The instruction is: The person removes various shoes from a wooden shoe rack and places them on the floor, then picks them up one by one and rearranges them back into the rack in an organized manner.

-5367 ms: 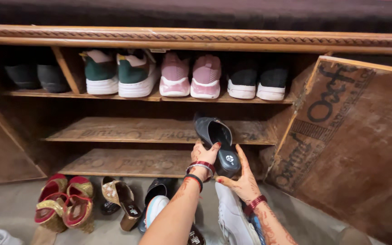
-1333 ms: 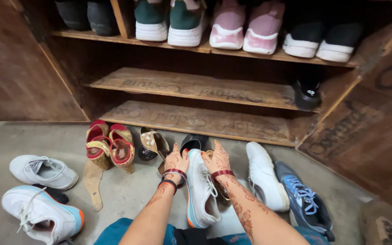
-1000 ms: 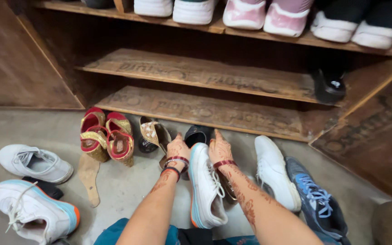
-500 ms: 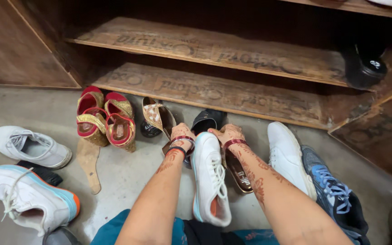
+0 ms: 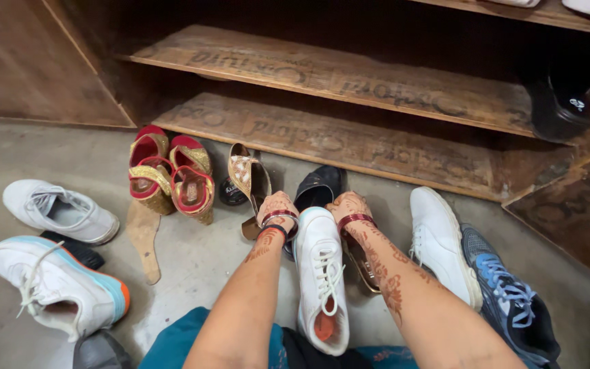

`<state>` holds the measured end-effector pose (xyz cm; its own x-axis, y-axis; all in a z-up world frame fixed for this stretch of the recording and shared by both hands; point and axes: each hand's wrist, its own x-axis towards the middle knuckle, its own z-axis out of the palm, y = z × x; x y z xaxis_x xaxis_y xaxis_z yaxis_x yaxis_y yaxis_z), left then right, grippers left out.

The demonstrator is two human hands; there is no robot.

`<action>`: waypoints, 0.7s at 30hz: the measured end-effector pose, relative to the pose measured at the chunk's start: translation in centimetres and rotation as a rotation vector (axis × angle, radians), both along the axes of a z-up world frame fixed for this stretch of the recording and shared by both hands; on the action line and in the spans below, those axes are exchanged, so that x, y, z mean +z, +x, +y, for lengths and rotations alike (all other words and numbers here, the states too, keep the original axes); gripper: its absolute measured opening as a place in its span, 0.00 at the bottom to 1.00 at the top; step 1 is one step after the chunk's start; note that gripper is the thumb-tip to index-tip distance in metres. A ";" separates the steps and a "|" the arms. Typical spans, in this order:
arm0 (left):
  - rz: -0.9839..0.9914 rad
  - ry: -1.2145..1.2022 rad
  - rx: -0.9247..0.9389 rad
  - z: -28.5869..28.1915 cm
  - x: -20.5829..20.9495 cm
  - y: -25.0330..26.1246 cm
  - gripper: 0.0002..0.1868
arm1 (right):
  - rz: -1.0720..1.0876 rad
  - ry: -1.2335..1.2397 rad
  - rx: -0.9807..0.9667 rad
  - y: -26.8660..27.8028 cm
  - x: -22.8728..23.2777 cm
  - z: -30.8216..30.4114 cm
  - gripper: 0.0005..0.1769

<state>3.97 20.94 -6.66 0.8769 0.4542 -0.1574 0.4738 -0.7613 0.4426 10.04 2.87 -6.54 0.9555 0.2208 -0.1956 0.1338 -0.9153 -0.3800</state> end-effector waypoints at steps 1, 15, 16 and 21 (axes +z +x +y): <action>0.009 -0.017 0.006 0.1 -0.4 -0.2 0.10 | -0.003 -0.004 -0.013 -0.3 -0.3 0.1 0.20; -0.167 -0.038 0.114 -0.2 2.5 -5.2 0.11 | -0.268 0.230 -0.109 -5.2 1.3 1.0 0.16; -0.190 -0.038 0.130 -0.3 3.0 -5.4 0.10 | -0.299 0.225 -0.092 -5.3 1.7 1.0 0.16; -0.374 -0.104 0.214 -0.9 4.6 -5.8 0.08 | -0.529 0.326 -0.058 -6.0 3.2 1.8 0.17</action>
<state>-1.86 20.03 -2.06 0.7698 0.6306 0.0986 0.4085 -0.6055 0.6830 4.04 4.67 -3.32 0.9167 0.1340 0.3764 0.3337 -0.7749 -0.5368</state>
